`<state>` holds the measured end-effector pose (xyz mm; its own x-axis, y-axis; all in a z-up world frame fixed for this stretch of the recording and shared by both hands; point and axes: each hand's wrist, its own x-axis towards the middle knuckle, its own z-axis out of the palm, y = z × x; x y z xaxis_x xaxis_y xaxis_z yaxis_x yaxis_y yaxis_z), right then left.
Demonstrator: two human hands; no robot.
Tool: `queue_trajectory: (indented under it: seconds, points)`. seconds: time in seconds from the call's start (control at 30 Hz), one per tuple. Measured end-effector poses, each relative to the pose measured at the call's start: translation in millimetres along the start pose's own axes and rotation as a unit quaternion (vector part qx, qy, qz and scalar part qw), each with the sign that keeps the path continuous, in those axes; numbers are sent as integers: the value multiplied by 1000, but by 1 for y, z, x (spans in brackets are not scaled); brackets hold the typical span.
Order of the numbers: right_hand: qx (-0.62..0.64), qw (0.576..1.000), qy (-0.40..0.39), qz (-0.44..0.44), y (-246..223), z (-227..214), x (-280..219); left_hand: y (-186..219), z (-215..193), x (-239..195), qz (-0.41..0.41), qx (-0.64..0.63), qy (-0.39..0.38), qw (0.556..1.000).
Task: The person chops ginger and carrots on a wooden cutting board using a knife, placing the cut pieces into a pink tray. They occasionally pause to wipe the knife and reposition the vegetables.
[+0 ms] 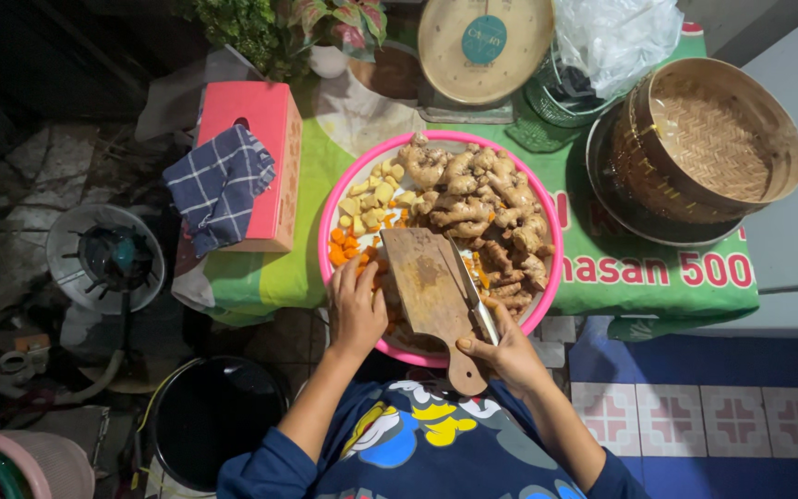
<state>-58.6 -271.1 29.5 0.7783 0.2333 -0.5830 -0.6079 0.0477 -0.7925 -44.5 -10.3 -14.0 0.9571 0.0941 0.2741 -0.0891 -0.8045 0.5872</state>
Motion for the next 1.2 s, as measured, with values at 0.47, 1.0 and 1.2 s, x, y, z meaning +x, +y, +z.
queue_trajectory:
  seconds: [0.47, 1.0, 1.2]
  points:
    - [-43, 999, 19, -18, 7, -1, 3, -1, 3, -7, 0, 10, -21, 1000]
    - [-67, 997, 27, -22, 9, 2, 2, -3, -1, -7, 23, -25, 6, 999]
    - [-231, 966, 44, -105, 2, 7, -5, -8, -1, 2, 27, -45, 20, 998]
